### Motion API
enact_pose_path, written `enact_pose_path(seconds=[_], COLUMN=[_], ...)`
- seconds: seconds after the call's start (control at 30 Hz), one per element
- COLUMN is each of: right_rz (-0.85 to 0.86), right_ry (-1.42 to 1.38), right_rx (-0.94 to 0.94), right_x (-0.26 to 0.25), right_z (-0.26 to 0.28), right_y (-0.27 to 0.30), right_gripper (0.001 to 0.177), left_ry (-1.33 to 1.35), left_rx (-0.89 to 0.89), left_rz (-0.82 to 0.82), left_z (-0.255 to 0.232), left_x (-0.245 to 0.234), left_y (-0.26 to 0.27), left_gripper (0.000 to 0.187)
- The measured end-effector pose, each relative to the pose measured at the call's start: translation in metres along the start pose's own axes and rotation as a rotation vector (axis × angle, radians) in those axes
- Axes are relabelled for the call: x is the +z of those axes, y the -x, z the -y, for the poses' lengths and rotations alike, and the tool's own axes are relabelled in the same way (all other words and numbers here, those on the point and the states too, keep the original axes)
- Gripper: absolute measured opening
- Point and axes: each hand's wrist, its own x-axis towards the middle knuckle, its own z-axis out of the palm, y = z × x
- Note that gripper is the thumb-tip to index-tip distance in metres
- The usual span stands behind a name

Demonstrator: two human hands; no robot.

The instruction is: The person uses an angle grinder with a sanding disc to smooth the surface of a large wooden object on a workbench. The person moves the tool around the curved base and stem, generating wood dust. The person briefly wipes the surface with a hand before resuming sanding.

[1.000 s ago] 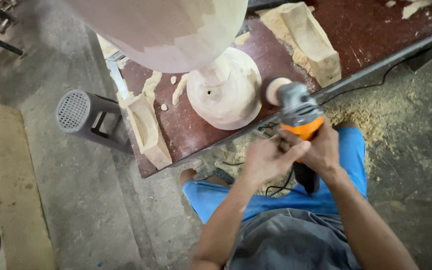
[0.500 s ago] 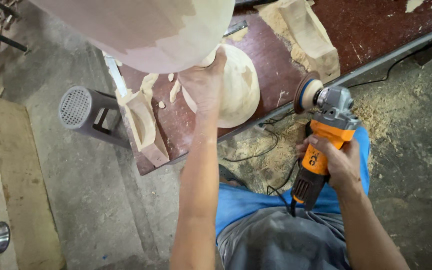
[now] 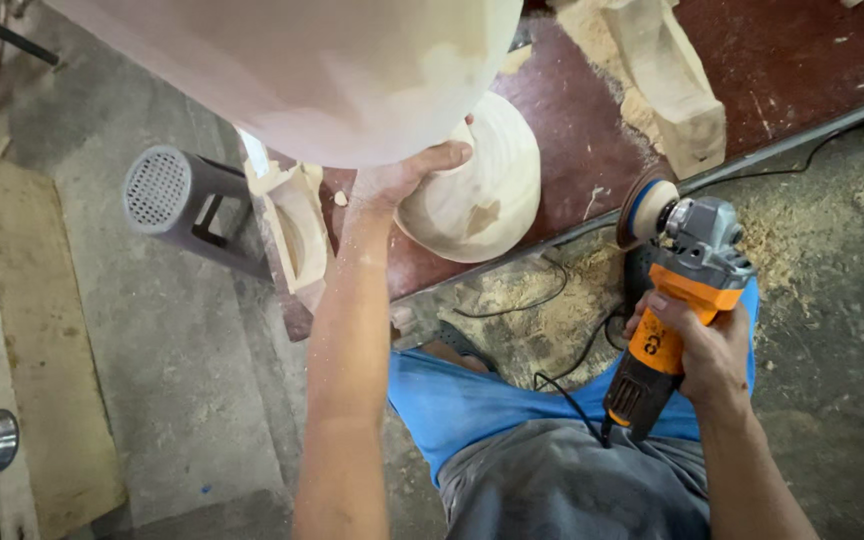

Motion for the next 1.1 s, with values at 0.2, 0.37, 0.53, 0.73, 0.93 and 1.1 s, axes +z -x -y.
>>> enact_pose_path(seconds=[0.2, 0.37, 0.53, 0.73, 0.93, 1.1], right_rz=[-0.025, 0.015, 0.003, 0.04, 0.026, 0.0], right_ry=[0.031, 0.009, 0.012, 0.147, 0.382, 0.871], right_rx=[0.026, -0.007, -0.04, -0.12, -0.212, -0.472], right_x=[0.01, 0.017, 0.025, 0.039, 0.056, 0.076], right_z=[-0.008, -0.004, 0.001, 0.005, -0.002, -0.004], right_y=[-0.002, -0.002, 0.004, 0.011, 0.013, 0.023], right_gripper=[0.033, 0.031, 0.03, 0.033, 0.033, 0.049], left_ry=[-0.433, -0.878, -1.01, -0.95, -0.894, 0.243], left_rx=[0.153, 0.036, 0.203, 0.314, 0.274, -0.352], left_rz=[-0.175, -0.286, -0.366, -0.386, -0.422, -0.146], left_z=[0.006, 0.015, 0.036, 0.045, 0.044, 0.031], left_x=[0.016, 0.023, 0.036, 0.055, 0.09, 0.151], left_y=[0.02, 0.067, 0.119, 0.158, 0.196, 0.244], left_gripper=[0.041, 0.056, 0.056, 0.055, 0.057, 0.052])
